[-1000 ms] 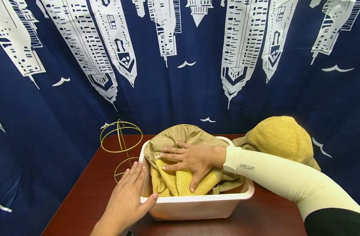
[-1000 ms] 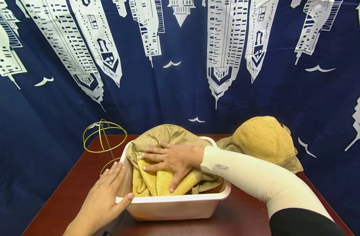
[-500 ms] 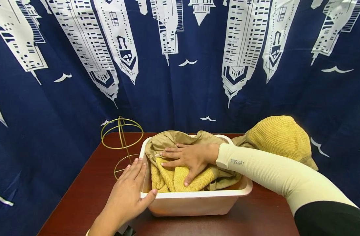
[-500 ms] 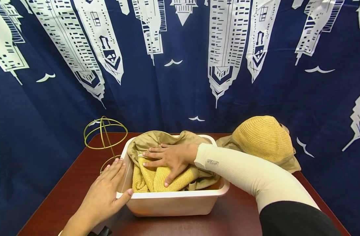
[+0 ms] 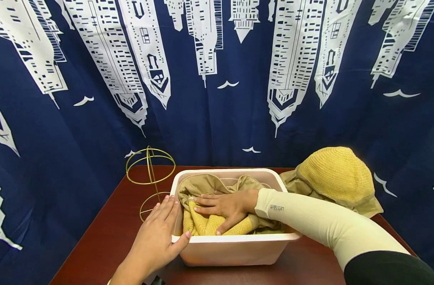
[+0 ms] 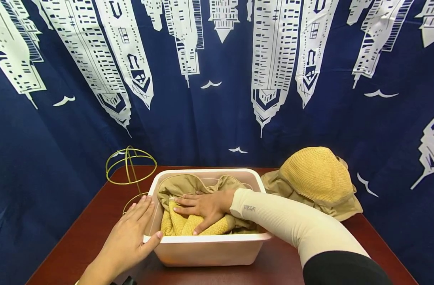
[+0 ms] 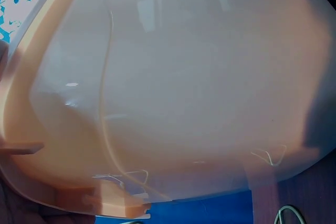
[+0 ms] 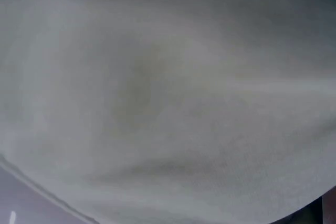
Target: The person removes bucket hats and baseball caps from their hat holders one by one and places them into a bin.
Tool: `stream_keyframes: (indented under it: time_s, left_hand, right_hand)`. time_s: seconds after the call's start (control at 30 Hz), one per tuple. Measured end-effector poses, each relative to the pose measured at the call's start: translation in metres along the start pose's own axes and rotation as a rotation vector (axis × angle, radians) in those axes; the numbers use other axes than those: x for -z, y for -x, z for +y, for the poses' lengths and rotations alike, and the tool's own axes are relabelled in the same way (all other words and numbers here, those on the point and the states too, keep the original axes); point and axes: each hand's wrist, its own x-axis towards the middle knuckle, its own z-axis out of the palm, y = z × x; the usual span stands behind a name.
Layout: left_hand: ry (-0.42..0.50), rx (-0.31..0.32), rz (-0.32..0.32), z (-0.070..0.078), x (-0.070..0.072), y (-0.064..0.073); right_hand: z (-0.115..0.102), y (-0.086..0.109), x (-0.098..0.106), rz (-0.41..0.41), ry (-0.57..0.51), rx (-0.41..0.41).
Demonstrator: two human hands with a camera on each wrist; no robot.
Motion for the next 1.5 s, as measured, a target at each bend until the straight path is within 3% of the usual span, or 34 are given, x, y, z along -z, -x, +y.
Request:
stream_keyframes:
  time_s: [0.13, 0.27, 0.47, 0.63, 0.8, 0.9, 1.03, 1.2, 1.33, 1.5]
  left_hand:
    - [0.001, -0.007, 0.005, 0.0, 0.0, 0.0]
    - [0.005, -0.004, 0.018, 0.001, 0.001, -0.001]
    - [0.001, -0.016, 0.032, 0.001, -0.002, 0.002]
    - [0.009, -0.018, 0.027, 0.002, -0.003, 0.0]
    - [0.007, -0.018, 0.032, 0.002, -0.003, -0.001]
    - [-0.001, -0.017, 0.031, 0.002, -0.003, 0.001]
    - [-0.006, -0.013, 0.028, 0.001, -0.002, 0.002]
    - [-0.007, -0.018, 0.038, 0.002, -0.003, 0.002]
    - [-0.009, -0.022, 0.039, 0.002, -0.002, 0.002]
    - [-0.011, -0.016, 0.018, 0.0, 0.0, 0.0]
  right_hand:
    - [0.0, -0.001, 0.0, -0.044, -0.035, 0.009]
    - [0.001, -0.001, 0.004, -0.042, -0.002, 0.003]
    - [-0.011, 0.004, 0.019, -0.024, 0.184, -0.051]
    - [-0.02, 0.022, 0.041, 0.103, 0.297, -0.052]
    - [-0.018, 0.047, 0.068, 0.251, 0.32, -0.065]
    - [-0.01, 0.056, 0.074, 0.275, 0.289, -0.104]
    - [0.004, 0.056, 0.069, 0.224, 0.191, -0.149]
    - [0.007, 0.044, 0.053, 0.122, 0.114, -0.114]
    - [0.001, 0.033, 0.039, 0.088, 0.115, -0.089]
    - [-0.004, 0.021, 0.026, 0.023, 0.17, -0.134]
